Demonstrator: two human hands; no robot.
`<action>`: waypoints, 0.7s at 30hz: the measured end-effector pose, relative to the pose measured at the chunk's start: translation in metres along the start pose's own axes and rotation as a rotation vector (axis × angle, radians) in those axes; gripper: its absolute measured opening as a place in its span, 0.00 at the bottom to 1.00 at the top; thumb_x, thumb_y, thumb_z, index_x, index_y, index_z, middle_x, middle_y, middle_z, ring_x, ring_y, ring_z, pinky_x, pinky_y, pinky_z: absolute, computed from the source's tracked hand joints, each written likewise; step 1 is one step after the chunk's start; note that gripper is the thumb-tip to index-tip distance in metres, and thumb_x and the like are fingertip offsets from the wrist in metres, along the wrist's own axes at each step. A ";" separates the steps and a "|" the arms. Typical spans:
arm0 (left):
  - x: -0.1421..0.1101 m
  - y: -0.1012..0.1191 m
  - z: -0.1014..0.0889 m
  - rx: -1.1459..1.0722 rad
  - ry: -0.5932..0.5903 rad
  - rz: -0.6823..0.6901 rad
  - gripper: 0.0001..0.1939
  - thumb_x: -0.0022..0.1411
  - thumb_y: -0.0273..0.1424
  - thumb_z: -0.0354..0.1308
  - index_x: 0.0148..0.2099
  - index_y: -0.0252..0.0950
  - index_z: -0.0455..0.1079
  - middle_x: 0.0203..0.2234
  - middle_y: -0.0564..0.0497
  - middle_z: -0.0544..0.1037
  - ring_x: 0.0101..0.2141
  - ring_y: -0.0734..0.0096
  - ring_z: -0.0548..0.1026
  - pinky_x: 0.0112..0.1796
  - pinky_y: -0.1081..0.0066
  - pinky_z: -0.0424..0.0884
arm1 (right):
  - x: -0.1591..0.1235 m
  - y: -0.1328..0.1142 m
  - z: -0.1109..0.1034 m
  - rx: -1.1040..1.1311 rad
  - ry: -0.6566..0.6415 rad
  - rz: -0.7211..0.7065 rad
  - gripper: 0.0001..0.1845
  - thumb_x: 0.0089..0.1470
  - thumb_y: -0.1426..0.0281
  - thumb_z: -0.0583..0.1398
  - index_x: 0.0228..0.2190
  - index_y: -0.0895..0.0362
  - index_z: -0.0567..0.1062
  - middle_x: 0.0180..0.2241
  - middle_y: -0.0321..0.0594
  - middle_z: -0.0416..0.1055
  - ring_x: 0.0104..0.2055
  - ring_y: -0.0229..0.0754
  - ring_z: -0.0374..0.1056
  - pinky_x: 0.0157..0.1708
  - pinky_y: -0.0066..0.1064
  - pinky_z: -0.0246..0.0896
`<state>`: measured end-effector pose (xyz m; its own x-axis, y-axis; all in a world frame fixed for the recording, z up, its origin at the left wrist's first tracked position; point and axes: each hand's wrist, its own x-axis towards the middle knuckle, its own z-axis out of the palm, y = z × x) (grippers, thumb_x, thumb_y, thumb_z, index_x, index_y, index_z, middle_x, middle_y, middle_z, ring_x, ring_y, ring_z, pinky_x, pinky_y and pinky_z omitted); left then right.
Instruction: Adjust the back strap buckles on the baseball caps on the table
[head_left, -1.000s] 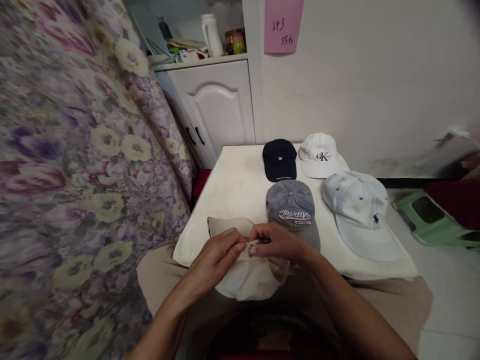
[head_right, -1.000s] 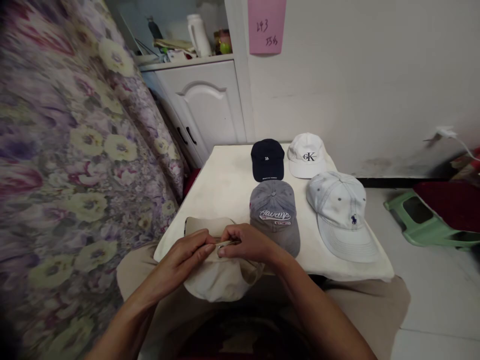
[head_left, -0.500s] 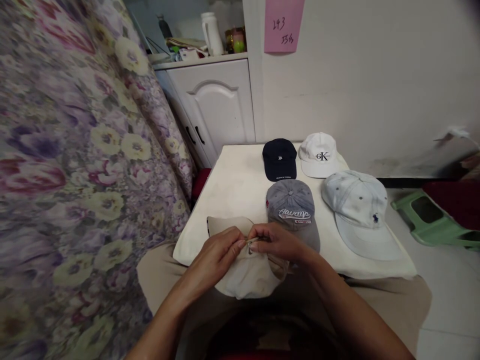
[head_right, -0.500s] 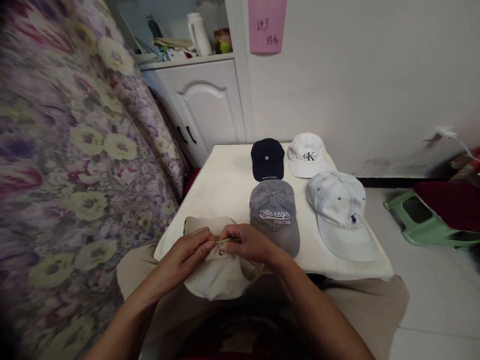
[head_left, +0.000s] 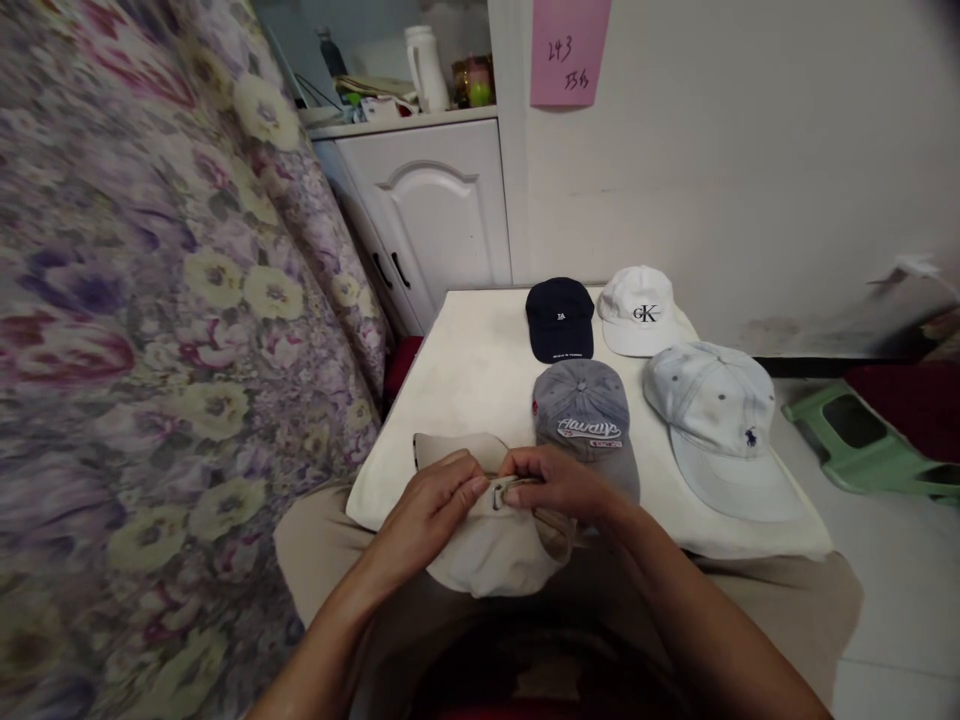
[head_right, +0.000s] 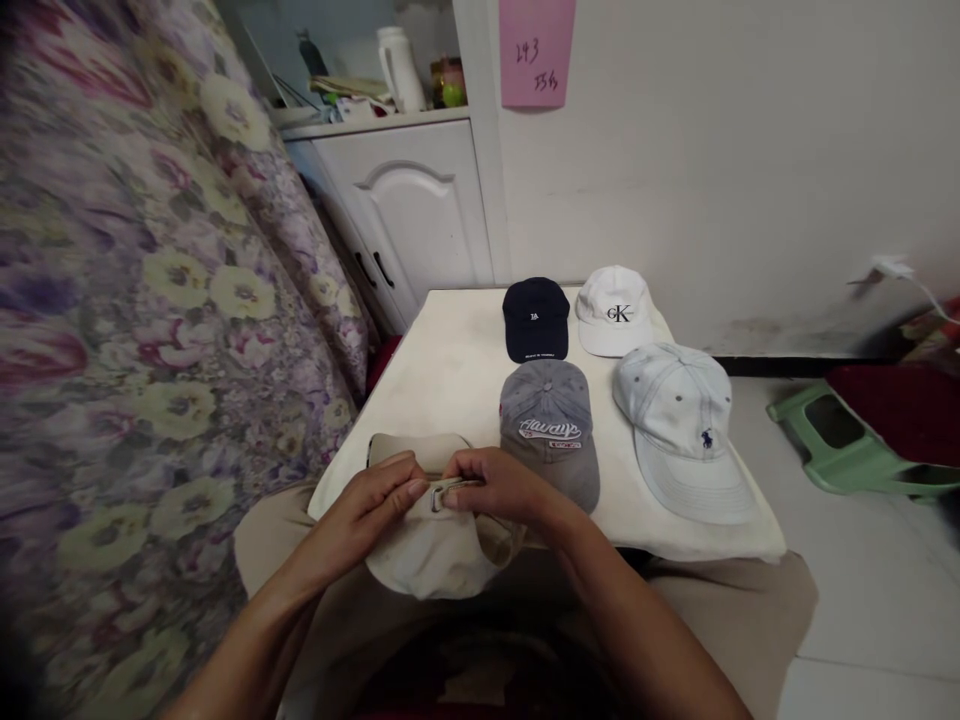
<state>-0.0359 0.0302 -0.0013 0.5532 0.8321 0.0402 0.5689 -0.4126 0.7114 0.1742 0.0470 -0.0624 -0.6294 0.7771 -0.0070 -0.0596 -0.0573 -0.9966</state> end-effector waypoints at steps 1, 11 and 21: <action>0.000 0.000 0.000 0.004 -0.004 -0.008 0.17 0.72 0.37 0.46 0.29 0.38 0.59 0.26 0.54 0.65 0.30 0.70 0.66 0.32 0.70 0.61 | 0.000 -0.001 0.000 0.007 0.000 0.003 0.11 0.49 0.65 0.67 0.31 0.58 0.74 0.28 0.32 0.68 0.29 0.35 0.61 0.32 0.28 0.56; 0.001 0.001 0.003 -0.010 0.013 0.045 0.16 0.72 0.34 0.46 0.30 0.37 0.60 0.29 0.53 0.63 0.33 0.69 0.66 0.35 0.69 0.62 | -0.001 -0.003 0.005 -0.002 0.049 0.008 0.08 0.50 0.68 0.65 0.32 0.58 0.74 0.27 0.32 0.68 0.28 0.35 0.61 0.30 0.27 0.55; 0.002 -0.001 0.005 0.029 0.028 0.030 0.16 0.73 0.35 0.45 0.30 0.38 0.59 0.29 0.53 0.63 0.33 0.69 0.65 0.35 0.68 0.60 | -0.003 -0.010 0.013 -0.165 0.160 -0.026 0.03 0.51 0.71 0.61 0.30 0.57 0.72 0.25 0.31 0.66 0.27 0.35 0.59 0.27 0.27 0.52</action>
<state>-0.0322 0.0302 -0.0056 0.5532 0.8290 0.0816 0.5700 -0.4482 0.6886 0.1668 0.0369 -0.0514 -0.4977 0.8671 0.0194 0.0610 0.0573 -0.9965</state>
